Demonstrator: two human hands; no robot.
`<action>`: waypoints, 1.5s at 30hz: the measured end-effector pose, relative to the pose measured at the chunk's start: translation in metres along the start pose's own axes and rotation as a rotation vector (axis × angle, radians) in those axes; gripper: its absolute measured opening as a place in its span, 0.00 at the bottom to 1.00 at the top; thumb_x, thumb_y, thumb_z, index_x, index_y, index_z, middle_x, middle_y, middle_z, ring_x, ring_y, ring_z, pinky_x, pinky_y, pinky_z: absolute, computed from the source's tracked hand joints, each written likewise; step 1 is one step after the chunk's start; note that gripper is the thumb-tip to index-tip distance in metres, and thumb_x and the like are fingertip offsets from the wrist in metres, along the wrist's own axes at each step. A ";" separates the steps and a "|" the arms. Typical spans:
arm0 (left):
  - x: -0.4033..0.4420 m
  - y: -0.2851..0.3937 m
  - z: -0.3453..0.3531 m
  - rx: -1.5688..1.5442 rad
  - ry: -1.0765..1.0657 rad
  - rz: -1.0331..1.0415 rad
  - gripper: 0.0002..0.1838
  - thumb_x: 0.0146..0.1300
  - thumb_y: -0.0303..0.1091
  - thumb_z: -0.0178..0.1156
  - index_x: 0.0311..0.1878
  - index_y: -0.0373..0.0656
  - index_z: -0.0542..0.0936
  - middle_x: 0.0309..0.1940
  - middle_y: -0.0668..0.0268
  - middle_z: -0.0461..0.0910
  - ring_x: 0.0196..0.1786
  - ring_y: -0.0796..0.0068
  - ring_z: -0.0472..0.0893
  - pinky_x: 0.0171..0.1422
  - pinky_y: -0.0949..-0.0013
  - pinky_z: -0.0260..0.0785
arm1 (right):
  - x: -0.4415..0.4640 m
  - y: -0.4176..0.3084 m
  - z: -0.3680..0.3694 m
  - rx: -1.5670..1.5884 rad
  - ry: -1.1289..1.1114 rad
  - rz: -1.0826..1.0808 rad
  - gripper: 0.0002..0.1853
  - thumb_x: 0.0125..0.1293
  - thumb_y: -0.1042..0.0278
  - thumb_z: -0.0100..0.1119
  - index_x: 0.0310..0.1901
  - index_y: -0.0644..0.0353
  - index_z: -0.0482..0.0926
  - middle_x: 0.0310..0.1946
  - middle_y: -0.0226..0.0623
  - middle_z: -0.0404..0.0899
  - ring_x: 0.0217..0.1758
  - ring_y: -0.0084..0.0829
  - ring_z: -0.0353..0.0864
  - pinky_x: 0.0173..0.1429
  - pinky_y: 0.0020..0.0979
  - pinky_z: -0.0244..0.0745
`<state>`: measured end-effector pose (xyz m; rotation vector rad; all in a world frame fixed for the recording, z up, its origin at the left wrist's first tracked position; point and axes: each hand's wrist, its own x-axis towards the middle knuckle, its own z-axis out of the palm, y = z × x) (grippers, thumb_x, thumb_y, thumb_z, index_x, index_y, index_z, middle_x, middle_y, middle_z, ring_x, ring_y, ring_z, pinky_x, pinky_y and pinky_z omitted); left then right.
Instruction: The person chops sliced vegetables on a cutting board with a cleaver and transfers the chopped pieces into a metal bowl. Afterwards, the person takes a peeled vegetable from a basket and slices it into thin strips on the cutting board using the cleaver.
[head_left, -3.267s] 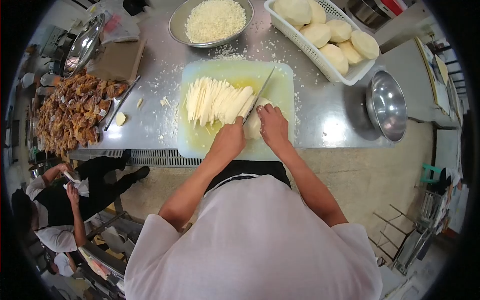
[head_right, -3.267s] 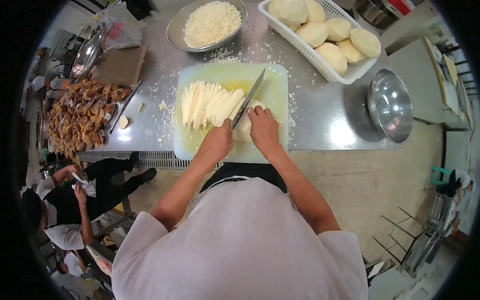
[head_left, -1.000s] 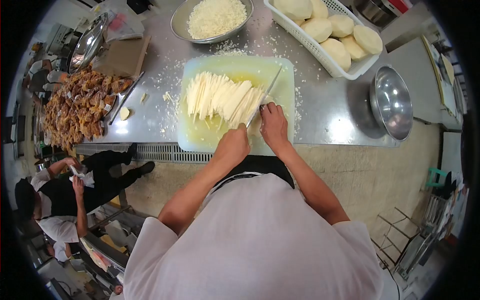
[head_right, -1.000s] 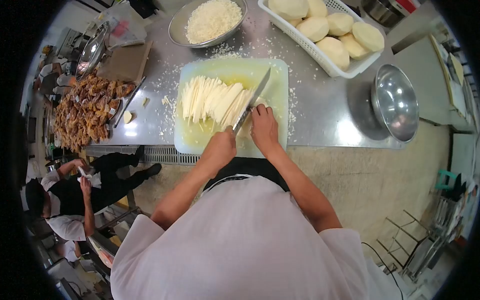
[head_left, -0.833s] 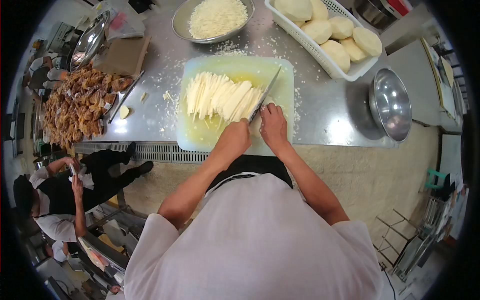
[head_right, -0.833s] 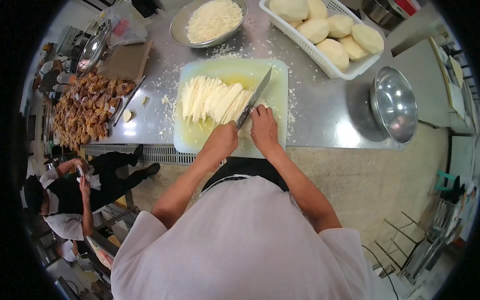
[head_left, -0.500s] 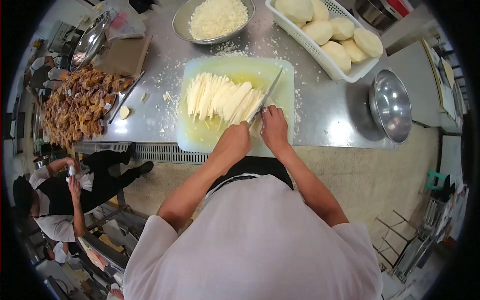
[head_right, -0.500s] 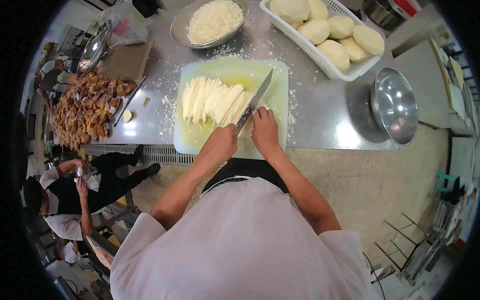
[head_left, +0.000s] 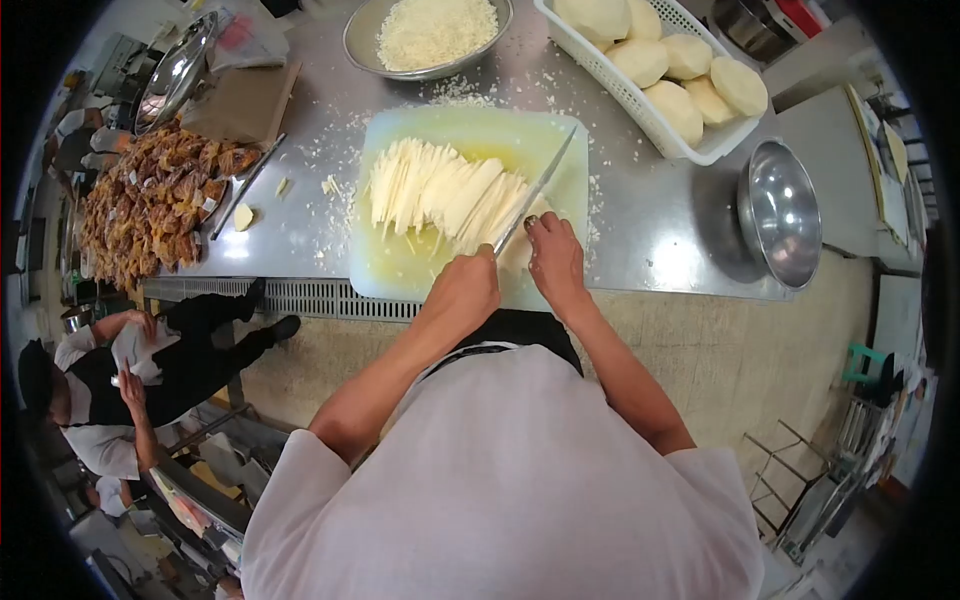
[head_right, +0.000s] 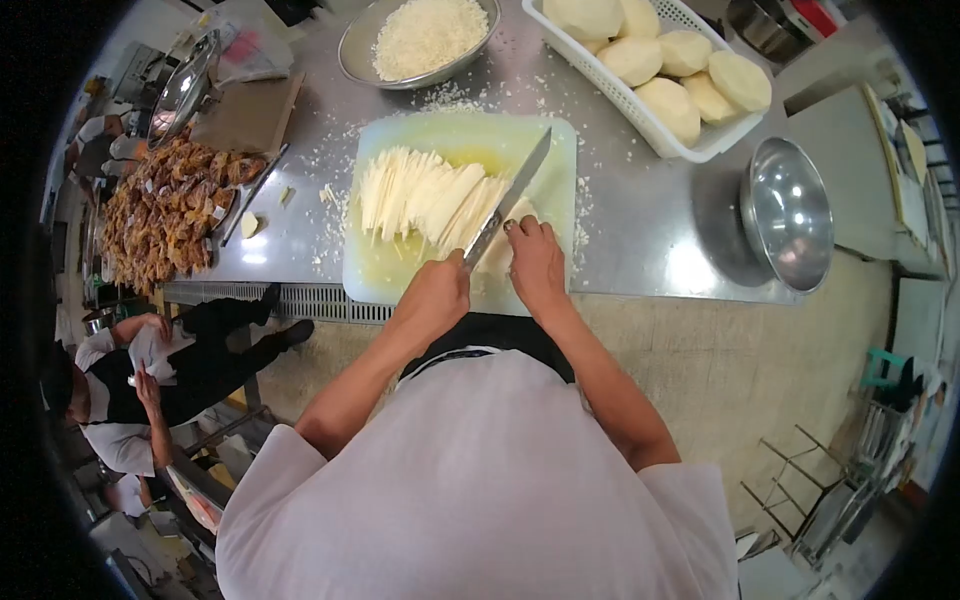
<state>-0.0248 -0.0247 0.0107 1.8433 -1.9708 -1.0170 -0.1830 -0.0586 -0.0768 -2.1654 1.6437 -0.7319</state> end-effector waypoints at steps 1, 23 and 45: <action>0.004 -0.010 0.011 0.003 -0.002 0.000 0.07 0.58 0.23 0.51 0.35 0.27 0.73 0.24 0.36 0.76 0.32 0.35 0.78 0.38 0.46 0.69 | 0.002 -0.001 -0.002 0.003 -0.008 -0.001 0.08 0.57 0.80 0.54 0.39 0.60 0.76 0.35 0.41 0.72 0.39 0.46 0.73 0.40 0.43 0.72; 0.021 -0.026 0.028 0.056 -0.030 0.062 0.07 0.60 0.23 0.51 0.34 0.26 0.74 0.24 0.34 0.75 0.33 0.36 0.79 0.39 0.45 0.69 | -0.002 0.001 0.003 0.034 0.096 -0.052 0.06 0.59 0.79 0.54 0.38 0.62 0.76 0.34 0.41 0.71 0.38 0.46 0.71 0.40 0.44 0.71; 0.004 0.002 0.015 0.003 -0.015 0.036 0.08 0.59 0.23 0.52 0.33 0.25 0.74 0.23 0.35 0.75 0.33 0.34 0.78 0.38 0.46 0.69 | -0.012 0.004 0.001 0.043 0.119 -0.031 0.07 0.54 0.83 0.54 0.35 0.64 0.75 0.32 0.42 0.70 0.38 0.46 0.71 0.40 0.43 0.71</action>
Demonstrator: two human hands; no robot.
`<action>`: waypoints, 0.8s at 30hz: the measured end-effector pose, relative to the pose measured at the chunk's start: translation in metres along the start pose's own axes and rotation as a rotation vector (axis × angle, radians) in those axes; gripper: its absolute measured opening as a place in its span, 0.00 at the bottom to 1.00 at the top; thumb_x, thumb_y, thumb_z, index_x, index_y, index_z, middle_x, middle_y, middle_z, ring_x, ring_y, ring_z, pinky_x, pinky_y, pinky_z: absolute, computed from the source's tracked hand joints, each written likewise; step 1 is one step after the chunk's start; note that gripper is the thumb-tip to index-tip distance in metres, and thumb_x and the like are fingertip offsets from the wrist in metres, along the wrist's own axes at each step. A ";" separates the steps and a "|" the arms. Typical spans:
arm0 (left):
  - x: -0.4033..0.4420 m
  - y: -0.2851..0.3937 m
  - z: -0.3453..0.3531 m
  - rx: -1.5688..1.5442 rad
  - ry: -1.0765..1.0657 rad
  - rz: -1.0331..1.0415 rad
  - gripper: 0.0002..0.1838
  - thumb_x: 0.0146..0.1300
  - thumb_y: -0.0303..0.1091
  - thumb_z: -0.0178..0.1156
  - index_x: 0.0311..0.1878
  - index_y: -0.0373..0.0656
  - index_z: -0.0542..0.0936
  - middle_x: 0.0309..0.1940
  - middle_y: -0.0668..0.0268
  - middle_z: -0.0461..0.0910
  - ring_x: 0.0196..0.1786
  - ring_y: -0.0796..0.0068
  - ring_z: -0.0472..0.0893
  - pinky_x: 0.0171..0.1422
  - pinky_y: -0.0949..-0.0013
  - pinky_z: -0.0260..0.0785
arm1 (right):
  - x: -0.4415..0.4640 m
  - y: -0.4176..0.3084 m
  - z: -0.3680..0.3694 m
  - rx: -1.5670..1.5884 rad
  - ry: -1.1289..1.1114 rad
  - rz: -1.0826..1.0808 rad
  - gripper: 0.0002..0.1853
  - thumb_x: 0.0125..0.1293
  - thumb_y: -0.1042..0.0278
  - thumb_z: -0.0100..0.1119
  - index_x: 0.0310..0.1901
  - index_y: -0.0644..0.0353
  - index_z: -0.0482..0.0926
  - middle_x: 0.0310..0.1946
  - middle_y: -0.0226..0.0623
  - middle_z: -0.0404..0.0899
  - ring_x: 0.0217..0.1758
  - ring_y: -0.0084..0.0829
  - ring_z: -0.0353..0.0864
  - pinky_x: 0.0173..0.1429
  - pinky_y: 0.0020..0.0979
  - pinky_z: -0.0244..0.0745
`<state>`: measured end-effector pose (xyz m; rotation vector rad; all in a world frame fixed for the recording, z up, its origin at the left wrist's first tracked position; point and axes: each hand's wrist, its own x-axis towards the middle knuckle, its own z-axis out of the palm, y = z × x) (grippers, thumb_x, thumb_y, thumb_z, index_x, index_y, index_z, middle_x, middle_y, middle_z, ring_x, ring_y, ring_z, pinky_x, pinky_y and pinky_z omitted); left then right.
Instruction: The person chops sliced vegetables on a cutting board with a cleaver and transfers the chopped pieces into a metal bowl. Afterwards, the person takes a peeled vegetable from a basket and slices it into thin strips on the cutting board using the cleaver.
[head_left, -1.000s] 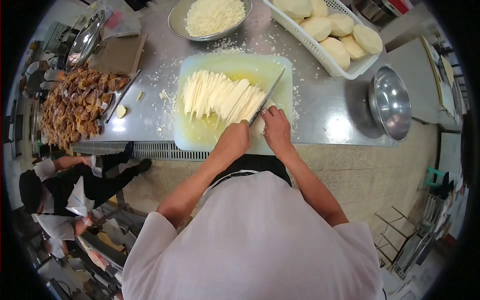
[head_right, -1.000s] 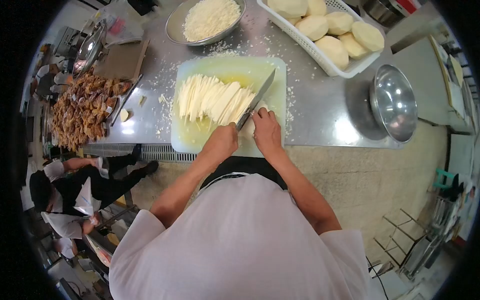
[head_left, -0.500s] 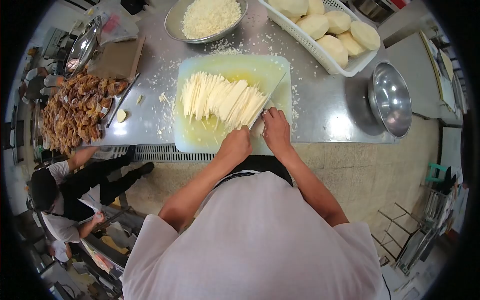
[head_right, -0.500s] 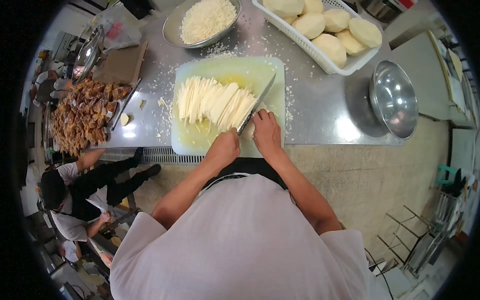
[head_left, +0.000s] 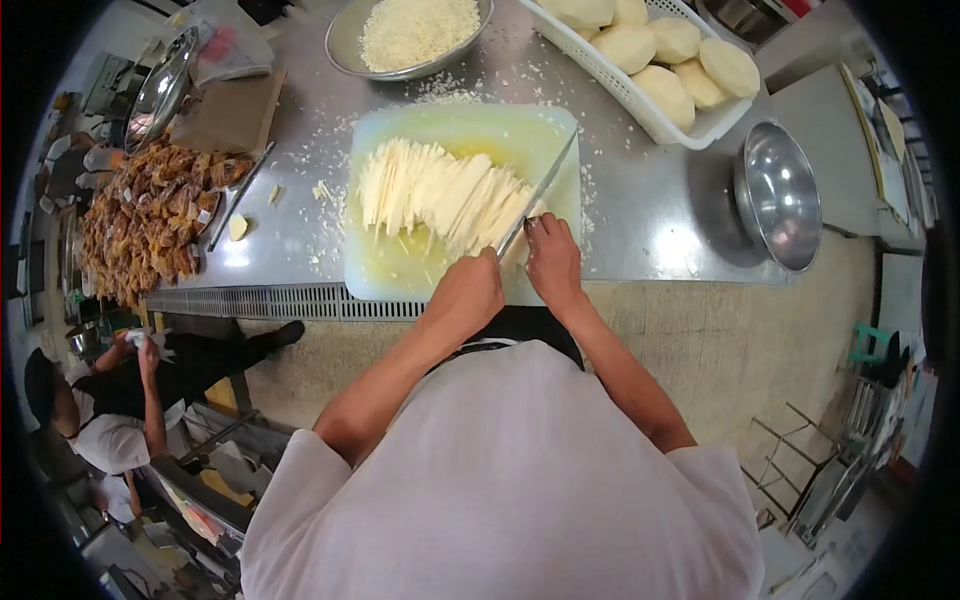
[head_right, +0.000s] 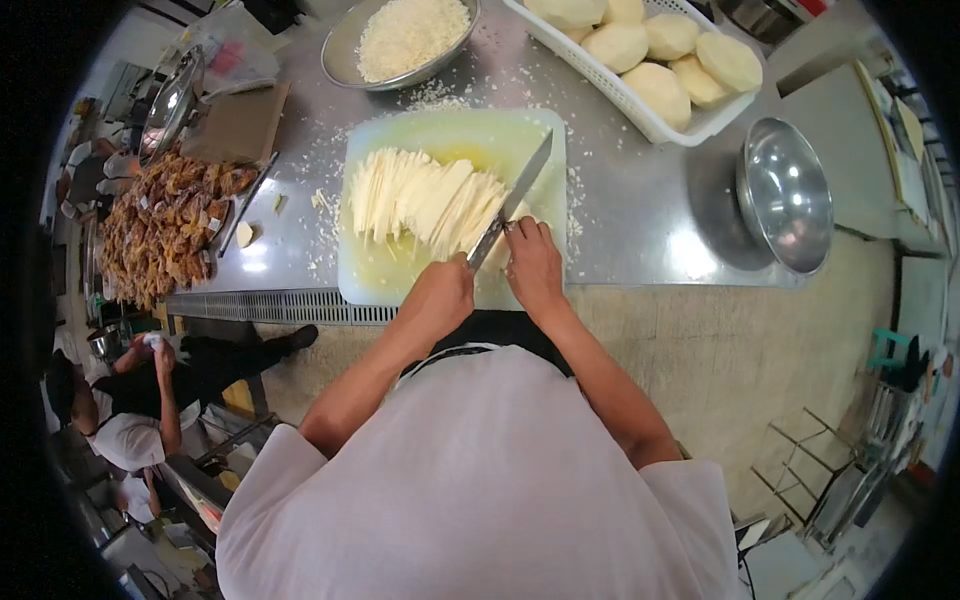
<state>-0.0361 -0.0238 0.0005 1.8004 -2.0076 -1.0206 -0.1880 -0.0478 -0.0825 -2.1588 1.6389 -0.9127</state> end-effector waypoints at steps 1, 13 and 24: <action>0.002 -0.007 0.009 0.002 -0.004 0.001 0.08 0.59 0.23 0.52 0.33 0.25 0.74 0.23 0.35 0.75 0.33 0.34 0.78 0.38 0.46 0.69 | 0.001 0.000 0.000 0.004 -0.007 0.000 0.07 0.54 0.83 0.54 0.36 0.64 0.75 0.33 0.42 0.70 0.38 0.46 0.72 0.40 0.43 0.71; 0.013 -0.015 0.026 -0.001 0.008 0.000 0.07 0.58 0.23 0.51 0.33 0.26 0.75 0.26 0.35 0.76 0.34 0.36 0.79 0.38 0.47 0.70 | 0.000 0.004 0.002 0.004 -0.053 0.012 0.12 0.50 0.85 0.53 0.39 0.65 0.76 0.38 0.43 0.71 0.44 0.46 0.72 0.46 0.42 0.73; 0.015 -0.012 0.017 -0.005 -0.011 0.047 0.06 0.56 0.21 0.52 0.32 0.26 0.75 0.26 0.35 0.76 0.34 0.35 0.78 0.39 0.46 0.70 | -0.003 0.006 0.002 0.003 -0.070 -0.023 0.10 0.50 0.84 0.54 0.36 0.65 0.75 0.36 0.44 0.70 0.43 0.47 0.71 0.45 0.43 0.72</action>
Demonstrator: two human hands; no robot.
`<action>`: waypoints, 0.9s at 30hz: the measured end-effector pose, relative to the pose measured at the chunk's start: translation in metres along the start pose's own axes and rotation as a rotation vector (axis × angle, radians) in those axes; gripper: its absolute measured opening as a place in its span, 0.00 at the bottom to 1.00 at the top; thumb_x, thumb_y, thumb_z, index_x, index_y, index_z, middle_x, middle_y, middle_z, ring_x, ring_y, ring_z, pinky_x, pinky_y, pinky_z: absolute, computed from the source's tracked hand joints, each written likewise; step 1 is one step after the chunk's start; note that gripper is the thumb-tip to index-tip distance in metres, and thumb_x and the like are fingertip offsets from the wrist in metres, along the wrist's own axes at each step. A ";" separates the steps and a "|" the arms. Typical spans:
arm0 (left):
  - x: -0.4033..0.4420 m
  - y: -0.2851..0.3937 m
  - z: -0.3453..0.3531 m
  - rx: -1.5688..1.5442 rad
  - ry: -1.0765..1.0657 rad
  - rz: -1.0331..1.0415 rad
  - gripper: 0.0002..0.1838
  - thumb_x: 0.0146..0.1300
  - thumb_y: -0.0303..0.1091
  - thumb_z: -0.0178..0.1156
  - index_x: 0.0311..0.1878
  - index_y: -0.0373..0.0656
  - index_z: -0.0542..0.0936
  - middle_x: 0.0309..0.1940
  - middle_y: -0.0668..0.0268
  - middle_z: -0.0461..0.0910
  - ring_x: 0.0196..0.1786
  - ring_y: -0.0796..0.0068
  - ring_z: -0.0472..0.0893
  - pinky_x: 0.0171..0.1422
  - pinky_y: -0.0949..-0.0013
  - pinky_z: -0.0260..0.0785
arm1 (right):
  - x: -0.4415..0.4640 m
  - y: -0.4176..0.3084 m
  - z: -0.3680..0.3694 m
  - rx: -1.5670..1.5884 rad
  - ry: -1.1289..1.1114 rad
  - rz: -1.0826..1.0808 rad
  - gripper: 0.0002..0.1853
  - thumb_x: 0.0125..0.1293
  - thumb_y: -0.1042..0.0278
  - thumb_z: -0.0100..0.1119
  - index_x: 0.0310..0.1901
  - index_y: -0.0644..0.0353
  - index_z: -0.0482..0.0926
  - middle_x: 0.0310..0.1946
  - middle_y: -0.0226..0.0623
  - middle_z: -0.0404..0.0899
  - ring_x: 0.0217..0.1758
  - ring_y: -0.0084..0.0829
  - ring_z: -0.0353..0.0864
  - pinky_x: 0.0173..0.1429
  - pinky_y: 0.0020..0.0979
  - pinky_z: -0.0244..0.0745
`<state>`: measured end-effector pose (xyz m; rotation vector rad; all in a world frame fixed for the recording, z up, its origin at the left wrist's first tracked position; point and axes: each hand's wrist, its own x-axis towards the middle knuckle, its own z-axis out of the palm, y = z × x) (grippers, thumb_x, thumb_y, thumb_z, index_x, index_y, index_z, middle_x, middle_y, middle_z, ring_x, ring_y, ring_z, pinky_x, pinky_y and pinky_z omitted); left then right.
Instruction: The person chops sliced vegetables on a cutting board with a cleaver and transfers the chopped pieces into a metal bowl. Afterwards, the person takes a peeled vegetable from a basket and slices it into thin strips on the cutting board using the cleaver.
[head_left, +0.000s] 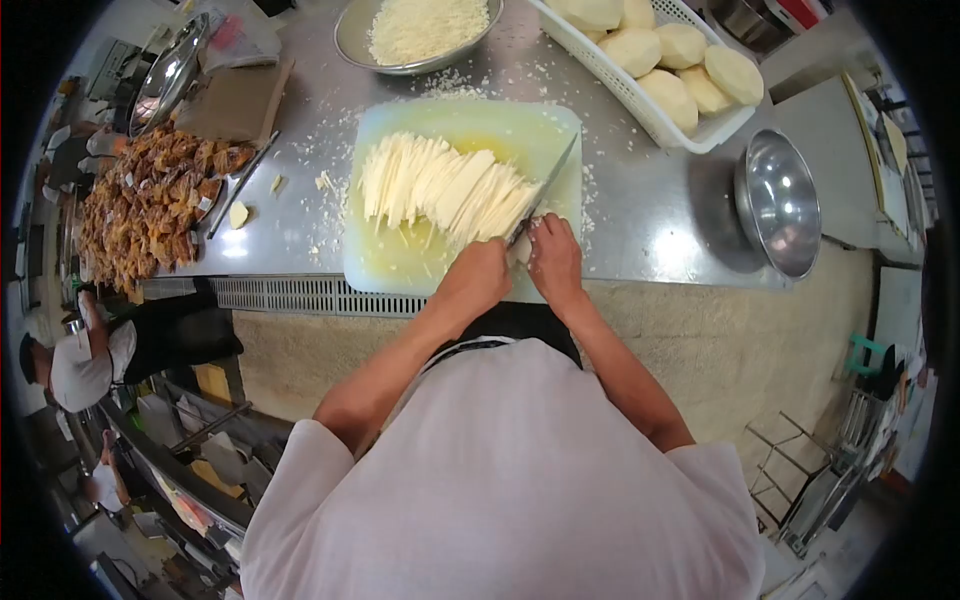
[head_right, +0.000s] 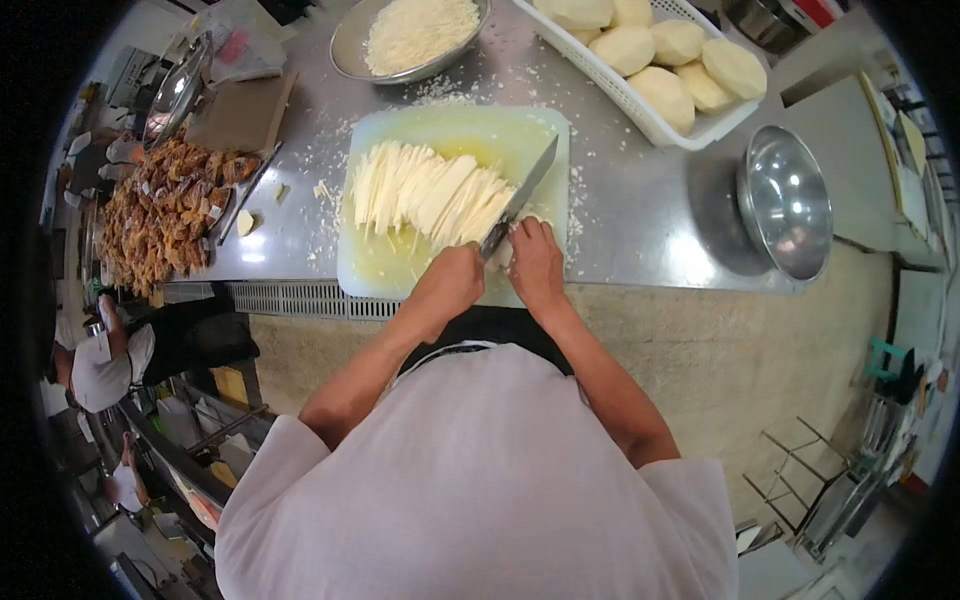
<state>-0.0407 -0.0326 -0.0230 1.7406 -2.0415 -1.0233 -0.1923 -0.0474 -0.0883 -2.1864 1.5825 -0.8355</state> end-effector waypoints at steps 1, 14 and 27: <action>0.001 0.004 -0.007 0.005 0.008 0.007 0.06 0.56 0.21 0.52 0.32 0.26 0.75 0.26 0.35 0.76 0.34 0.35 0.78 0.39 0.46 0.70 | 0.004 0.001 0.001 0.018 0.019 0.008 0.10 0.50 0.84 0.54 0.36 0.65 0.74 0.36 0.44 0.70 0.43 0.47 0.71 0.45 0.43 0.72; -0.005 0.000 0.015 0.005 -0.006 -0.075 0.08 0.57 0.22 0.51 0.32 0.25 0.76 0.27 0.33 0.76 0.35 0.35 0.79 0.40 0.46 0.71 | -0.003 0.005 0.003 0.016 0.032 0.023 0.12 0.50 0.85 0.54 0.38 0.66 0.75 0.36 0.44 0.70 0.42 0.47 0.71 0.44 0.43 0.72; 0.002 0.006 0.004 -0.046 -0.058 -0.049 0.08 0.59 0.24 0.52 0.34 0.27 0.76 0.28 0.36 0.78 0.37 0.37 0.79 0.43 0.47 0.70 | -0.005 0.006 0.002 0.060 0.066 -0.023 0.08 0.52 0.85 0.54 0.35 0.66 0.74 0.34 0.45 0.69 0.40 0.48 0.70 0.43 0.45 0.70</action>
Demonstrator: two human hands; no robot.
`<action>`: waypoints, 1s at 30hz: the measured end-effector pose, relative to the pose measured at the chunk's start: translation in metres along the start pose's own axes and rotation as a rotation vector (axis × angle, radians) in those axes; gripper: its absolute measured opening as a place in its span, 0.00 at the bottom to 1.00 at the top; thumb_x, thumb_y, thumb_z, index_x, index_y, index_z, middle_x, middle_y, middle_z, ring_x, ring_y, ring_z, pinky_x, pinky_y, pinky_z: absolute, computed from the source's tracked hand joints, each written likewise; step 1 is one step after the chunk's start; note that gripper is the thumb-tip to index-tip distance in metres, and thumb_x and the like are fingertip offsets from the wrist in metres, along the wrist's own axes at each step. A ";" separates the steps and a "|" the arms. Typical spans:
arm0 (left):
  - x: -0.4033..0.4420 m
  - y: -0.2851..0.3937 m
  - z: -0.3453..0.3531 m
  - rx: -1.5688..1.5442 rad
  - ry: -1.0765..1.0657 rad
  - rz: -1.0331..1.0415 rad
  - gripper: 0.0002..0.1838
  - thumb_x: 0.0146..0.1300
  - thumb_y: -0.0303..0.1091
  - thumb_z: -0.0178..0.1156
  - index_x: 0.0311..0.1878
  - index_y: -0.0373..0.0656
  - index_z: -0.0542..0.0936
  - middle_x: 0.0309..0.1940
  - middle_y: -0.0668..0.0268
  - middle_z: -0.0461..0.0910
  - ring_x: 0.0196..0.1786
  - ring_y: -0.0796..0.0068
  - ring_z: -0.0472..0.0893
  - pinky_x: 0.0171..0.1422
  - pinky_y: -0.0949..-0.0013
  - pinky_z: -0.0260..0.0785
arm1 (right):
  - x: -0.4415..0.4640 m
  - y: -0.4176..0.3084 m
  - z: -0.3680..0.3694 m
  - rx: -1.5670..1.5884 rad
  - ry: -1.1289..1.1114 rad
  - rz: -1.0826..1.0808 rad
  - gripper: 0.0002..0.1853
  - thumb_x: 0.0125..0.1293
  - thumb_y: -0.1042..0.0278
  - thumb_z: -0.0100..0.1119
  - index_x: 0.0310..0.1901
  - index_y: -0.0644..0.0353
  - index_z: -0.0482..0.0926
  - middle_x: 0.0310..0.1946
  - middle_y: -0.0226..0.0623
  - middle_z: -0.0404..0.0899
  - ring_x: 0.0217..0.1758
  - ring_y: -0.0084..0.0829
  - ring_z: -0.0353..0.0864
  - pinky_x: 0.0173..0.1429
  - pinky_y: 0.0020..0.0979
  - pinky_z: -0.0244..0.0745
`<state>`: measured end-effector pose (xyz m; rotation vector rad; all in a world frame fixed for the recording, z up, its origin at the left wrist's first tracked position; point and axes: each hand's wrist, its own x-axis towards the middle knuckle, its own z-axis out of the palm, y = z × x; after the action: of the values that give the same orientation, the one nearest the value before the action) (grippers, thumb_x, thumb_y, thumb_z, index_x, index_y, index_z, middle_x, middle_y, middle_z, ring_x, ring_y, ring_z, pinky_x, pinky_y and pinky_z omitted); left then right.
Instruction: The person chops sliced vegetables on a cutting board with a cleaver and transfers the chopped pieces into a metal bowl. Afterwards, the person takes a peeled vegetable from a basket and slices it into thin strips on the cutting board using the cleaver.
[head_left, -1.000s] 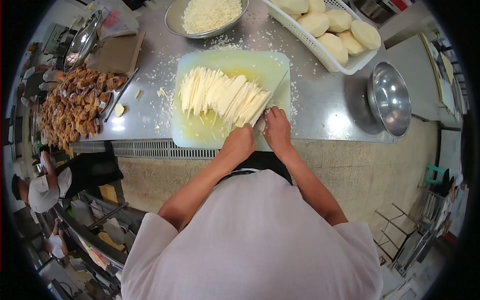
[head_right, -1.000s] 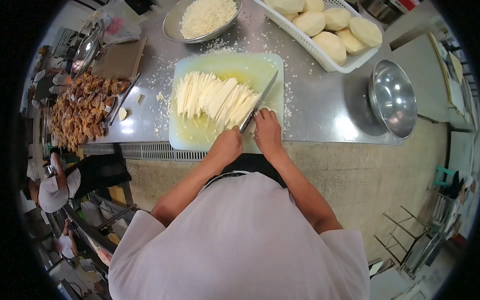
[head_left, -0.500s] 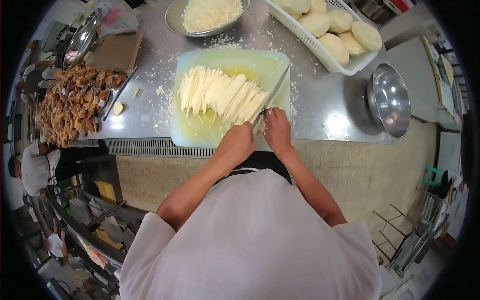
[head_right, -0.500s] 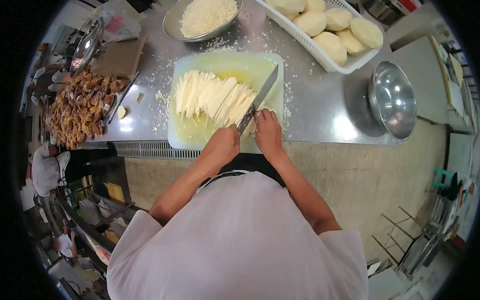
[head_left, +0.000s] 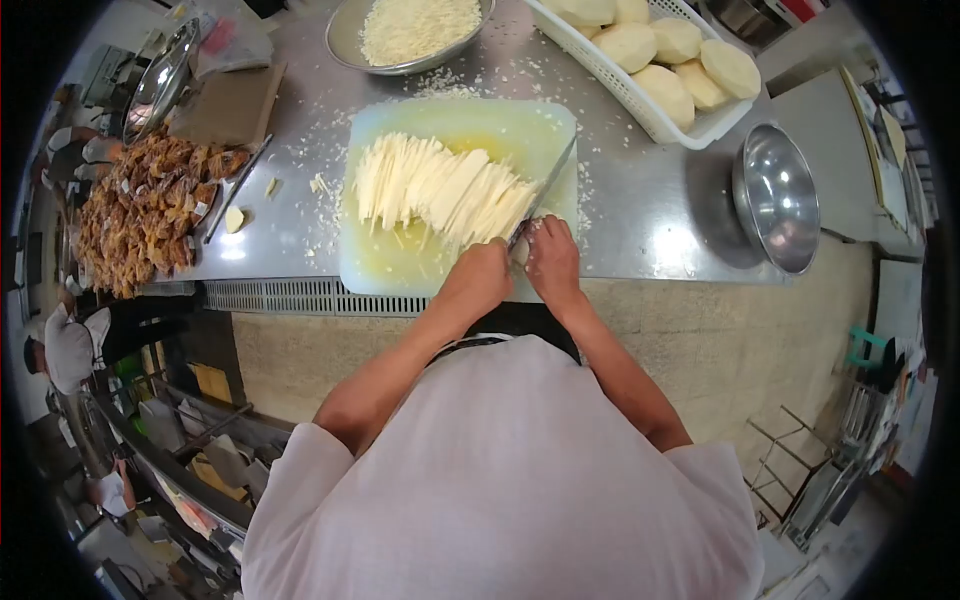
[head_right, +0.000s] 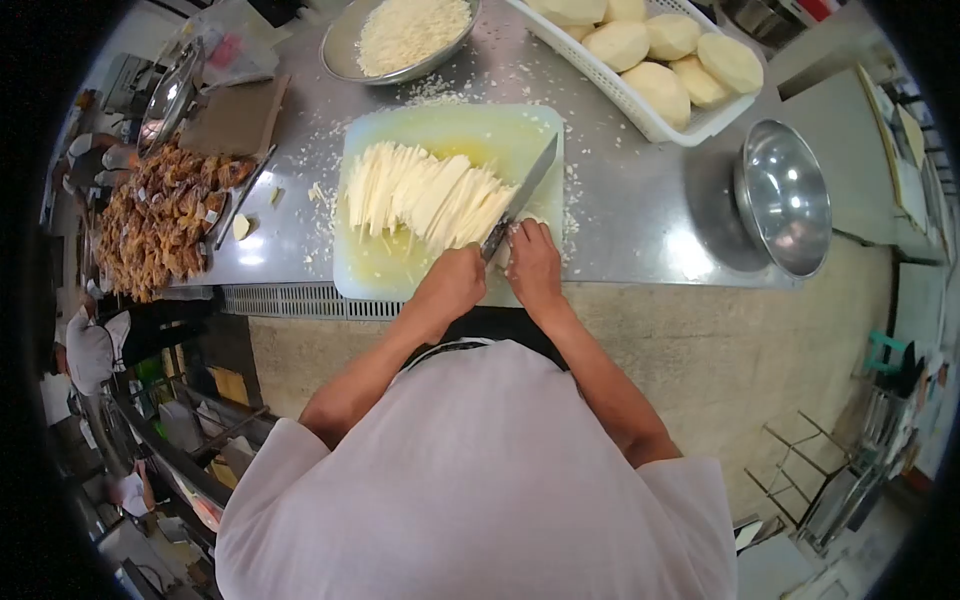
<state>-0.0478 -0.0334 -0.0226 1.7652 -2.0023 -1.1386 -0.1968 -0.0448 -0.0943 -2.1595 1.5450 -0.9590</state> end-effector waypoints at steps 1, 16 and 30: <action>-0.001 0.006 -0.009 0.005 0.009 0.004 0.08 0.59 0.24 0.52 0.34 0.27 0.76 0.28 0.36 0.78 0.37 0.37 0.79 0.43 0.47 0.70 | 0.004 0.000 0.002 0.005 0.029 0.001 0.08 0.52 0.85 0.54 0.35 0.66 0.74 0.34 0.45 0.70 0.40 0.48 0.71 0.42 0.44 0.71; -0.012 0.010 -0.003 0.050 0.029 -0.023 0.09 0.61 0.25 0.51 0.32 0.28 0.76 0.26 0.36 0.77 0.35 0.36 0.79 0.41 0.46 0.70 | -0.004 0.000 -0.014 -0.050 -0.031 0.109 0.04 0.60 0.78 0.53 0.37 0.62 0.76 0.31 0.43 0.71 0.38 0.47 0.74 0.40 0.44 0.71; 0.004 0.006 0.007 0.018 0.017 0.004 0.08 0.58 0.24 0.52 0.33 0.27 0.76 0.26 0.35 0.76 0.35 0.35 0.79 0.41 0.47 0.70 | -0.007 0.006 -0.014 -0.017 -0.012 0.064 0.03 0.59 0.80 0.53 0.35 0.64 0.75 0.30 0.44 0.70 0.36 0.48 0.73 0.39 0.44 0.70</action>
<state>-0.0581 -0.0346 -0.0245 1.7722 -2.0114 -1.1040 -0.2119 -0.0384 -0.0900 -2.1098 1.6116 -0.9142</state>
